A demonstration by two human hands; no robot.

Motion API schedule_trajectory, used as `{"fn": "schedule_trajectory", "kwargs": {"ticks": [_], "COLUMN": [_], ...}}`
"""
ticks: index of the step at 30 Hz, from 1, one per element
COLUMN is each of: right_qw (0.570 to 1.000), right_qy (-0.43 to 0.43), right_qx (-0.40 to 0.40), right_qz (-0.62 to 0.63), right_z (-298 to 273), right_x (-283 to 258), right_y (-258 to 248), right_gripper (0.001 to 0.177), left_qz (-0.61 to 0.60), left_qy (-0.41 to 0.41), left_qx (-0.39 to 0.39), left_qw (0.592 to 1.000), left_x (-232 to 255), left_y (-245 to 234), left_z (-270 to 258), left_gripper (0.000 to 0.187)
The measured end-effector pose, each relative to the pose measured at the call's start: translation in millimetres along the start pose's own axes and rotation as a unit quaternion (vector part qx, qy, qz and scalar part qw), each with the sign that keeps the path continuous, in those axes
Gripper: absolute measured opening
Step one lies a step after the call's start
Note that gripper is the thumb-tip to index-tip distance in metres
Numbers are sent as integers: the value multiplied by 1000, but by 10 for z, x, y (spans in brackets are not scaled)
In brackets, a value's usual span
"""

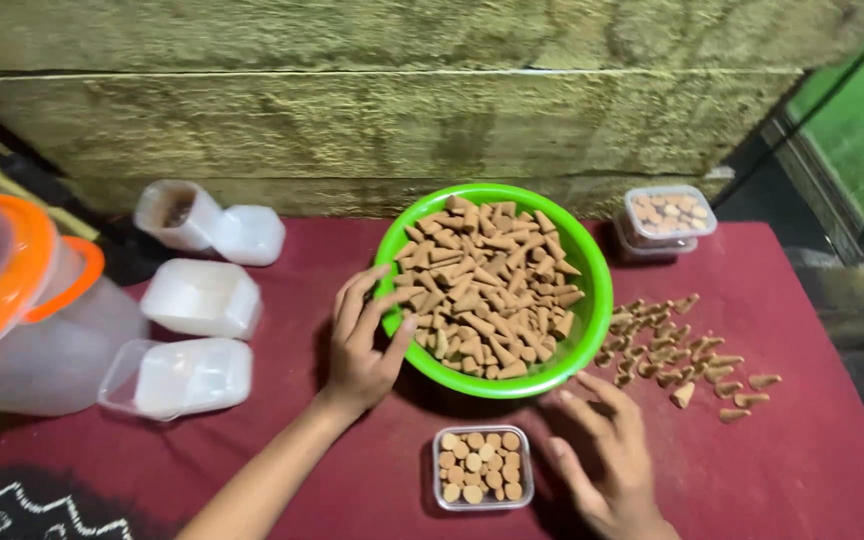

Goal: Packing incense cones from a large green bowl into small plastic containers

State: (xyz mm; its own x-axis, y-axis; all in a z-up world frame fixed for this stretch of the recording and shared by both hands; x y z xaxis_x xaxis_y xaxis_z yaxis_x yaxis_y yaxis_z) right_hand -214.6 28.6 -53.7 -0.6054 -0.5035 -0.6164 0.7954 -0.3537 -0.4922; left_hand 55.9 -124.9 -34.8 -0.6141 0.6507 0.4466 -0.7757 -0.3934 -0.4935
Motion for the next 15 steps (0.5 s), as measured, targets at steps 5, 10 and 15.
{"fn": "schedule_trajectory", "kwargs": {"ticks": [5,10,15], "right_qw": [999,994,965], "right_qy": [-3,16,45], "right_qx": [-40,-83,-127], "right_qz": [-15,-68,-226], "right_z": [414,709,996], "right_x": [62,246,251], "right_y": [-105,-10,152], "right_gripper": [55,51,45], "left_qz": [-63,-107,-108], "left_qy": [-118,-130,-131], "left_qx": [-7,-22,-47], "left_qw": [991,985,984], "left_x": [-227,-292,-353], "left_y": [236,237,204], "left_z": [-55,-104,-117], "left_gripper": [42,53,43]}}
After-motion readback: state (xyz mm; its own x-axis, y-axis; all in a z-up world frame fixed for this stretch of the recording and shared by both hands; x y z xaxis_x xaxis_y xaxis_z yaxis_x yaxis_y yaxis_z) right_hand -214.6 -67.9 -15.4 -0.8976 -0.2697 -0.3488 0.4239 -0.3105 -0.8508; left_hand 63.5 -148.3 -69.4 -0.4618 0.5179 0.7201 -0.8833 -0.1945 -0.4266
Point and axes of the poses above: each hand's wrist, its own z-axis towards the middle knuckle, its own y-axis out of the palm, x = y × z, the point moved 2 cm from there along z, towards the middle knuckle, and after that the axes turned 10 degrees about z, right-handed, at the moved point
